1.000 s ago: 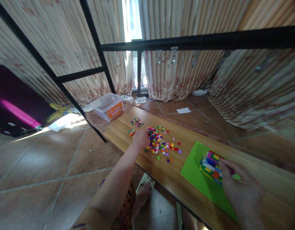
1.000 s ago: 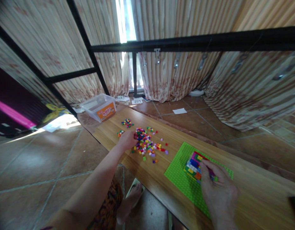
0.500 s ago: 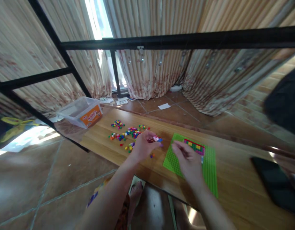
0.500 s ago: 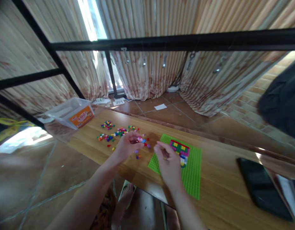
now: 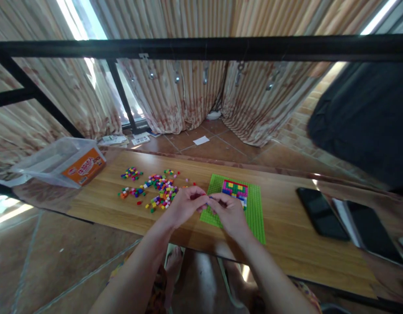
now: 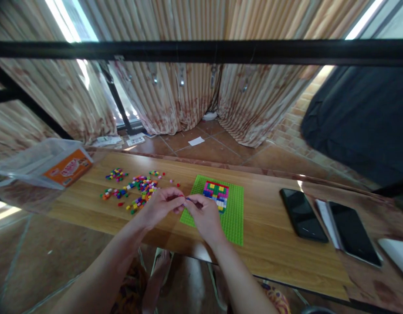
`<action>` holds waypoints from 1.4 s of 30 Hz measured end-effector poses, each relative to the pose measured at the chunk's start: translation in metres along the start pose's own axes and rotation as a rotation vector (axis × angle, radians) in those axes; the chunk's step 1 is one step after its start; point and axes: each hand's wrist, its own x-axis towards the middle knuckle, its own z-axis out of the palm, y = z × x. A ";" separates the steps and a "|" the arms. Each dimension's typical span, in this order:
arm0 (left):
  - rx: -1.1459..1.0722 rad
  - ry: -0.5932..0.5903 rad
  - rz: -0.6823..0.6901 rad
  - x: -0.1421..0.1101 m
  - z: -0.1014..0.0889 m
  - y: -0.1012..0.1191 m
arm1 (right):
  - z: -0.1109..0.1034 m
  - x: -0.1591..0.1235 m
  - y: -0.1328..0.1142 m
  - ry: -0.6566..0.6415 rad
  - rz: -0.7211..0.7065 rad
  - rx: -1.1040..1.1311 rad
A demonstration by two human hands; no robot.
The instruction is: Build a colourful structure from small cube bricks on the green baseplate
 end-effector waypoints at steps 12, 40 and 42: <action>0.091 0.056 -0.017 0.010 -0.003 -0.006 | -0.030 -0.001 -0.009 0.072 0.023 0.066; 0.934 0.077 0.269 0.019 0.036 -0.019 | -0.070 0.012 0.035 0.430 -0.222 -0.625; 0.901 0.022 0.291 0.021 0.044 -0.022 | -0.069 0.013 0.036 0.440 -0.212 -0.585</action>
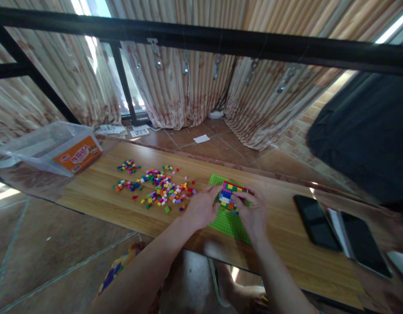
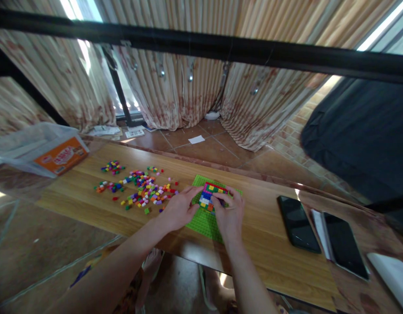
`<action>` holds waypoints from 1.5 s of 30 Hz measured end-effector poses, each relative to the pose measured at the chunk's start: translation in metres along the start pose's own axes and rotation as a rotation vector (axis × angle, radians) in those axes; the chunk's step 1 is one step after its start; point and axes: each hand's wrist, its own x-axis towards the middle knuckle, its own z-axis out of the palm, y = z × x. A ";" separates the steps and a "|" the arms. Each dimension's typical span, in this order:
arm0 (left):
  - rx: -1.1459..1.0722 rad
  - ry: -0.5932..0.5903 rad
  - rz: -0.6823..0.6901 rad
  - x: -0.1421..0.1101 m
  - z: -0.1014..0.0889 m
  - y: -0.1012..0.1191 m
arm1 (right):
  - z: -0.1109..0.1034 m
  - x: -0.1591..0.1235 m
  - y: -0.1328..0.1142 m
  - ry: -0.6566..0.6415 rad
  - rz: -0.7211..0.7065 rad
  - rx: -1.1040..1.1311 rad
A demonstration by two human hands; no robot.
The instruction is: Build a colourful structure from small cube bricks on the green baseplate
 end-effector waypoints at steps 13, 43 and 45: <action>0.009 -0.031 -0.006 0.001 0.012 0.007 | 0.004 0.002 0.003 -0.002 0.080 0.044; -0.152 0.007 -0.175 -0.010 0.025 0.014 | 0.000 0.010 0.017 0.011 0.522 0.483; -0.179 0.000 -0.179 -0.011 0.025 0.014 | 0.001 0.012 0.016 0.017 0.522 0.477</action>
